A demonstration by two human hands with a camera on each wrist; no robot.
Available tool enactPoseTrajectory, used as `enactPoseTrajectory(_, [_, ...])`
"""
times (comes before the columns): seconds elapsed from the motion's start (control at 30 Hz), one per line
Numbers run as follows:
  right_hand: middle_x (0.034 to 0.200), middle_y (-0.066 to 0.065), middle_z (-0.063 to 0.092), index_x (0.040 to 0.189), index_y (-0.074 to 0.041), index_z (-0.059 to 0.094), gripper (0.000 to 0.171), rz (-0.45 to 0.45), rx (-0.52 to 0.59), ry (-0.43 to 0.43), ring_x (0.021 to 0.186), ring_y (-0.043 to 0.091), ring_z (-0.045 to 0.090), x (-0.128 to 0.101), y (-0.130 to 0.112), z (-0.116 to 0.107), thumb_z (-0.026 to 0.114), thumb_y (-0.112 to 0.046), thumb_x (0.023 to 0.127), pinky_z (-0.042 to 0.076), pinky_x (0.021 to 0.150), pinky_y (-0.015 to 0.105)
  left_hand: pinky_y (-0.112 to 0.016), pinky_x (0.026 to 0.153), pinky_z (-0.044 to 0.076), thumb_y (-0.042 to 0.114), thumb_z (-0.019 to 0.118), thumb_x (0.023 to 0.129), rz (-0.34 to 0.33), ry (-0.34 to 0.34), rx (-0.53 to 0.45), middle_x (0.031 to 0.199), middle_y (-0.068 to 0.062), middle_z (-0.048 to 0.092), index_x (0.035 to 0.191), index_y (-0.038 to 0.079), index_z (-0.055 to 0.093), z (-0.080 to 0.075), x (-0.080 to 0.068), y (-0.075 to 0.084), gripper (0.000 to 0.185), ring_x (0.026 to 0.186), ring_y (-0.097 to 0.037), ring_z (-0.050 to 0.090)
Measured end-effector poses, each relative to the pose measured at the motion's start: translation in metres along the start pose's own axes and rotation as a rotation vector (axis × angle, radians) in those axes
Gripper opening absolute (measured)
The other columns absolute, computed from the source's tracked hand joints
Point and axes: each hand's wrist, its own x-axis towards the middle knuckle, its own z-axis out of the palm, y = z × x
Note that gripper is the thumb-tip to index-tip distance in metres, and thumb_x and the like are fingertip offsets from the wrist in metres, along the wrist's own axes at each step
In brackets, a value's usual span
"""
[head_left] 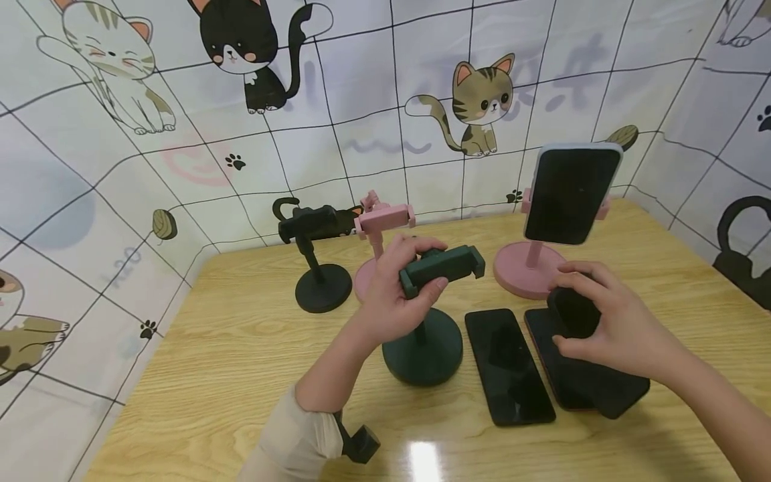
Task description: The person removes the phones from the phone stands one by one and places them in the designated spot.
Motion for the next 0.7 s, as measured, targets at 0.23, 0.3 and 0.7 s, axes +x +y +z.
enactPoseTrajectory(0.23, [0.111, 0.017, 0.043, 0.107, -0.003, 0.054, 0.066, 0.145, -0.098, -0.127, 0.090, 0.034, 0.048, -0.029, 0.045, 0.003, 0.086, -0.014, 0.050, 0.044, 0.065, 0.052, -0.030, 0.074, 0.042, 0.003, 0.063, 0.077, 0.000, 0.053, 0.036, 0.096, -0.013, 0.050, 0.110, -0.003, 0.055, 0.005, 0.017, -0.001, 0.034, 0.088, -0.021, 0.042])
enactPoseTrajectory(0.3, [0.108, 0.017, 0.043, 0.106, -0.003, 0.054, 0.067, 0.160, -0.108, -0.147, 0.087, 0.034, 0.050, -0.034, 0.055, 0.002, 0.086, -0.015, 0.050, 0.045, 0.064, 0.049, -0.030, 0.075, 0.042, 0.003, 0.063, 0.077, 0.008, 0.064, 0.044, 0.098, -0.014, 0.050, 0.110, -0.003, 0.055, 0.007, 0.023, -0.002, 0.034, 0.090, -0.022, 0.043])
enactPoseTrajectory(0.7, [0.103, 0.030, 0.044, 0.106, 0.004, 0.053, 0.065, 0.302, -0.123, -0.262, 0.082, 0.044, 0.052, -0.053, 0.090, 0.002, 0.083, -0.019, 0.053, 0.044, 0.061, 0.050, -0.022, 0.079, 0.041, 0.007, 0.062, 0.080, -0.013, 0.099, 0.060, 0.106, -0.015, 0.046, 0.113, -0.001, 0.054, 0.029, 0.063, -0.024, 0.035, 0.096, -0.021, 0.043])
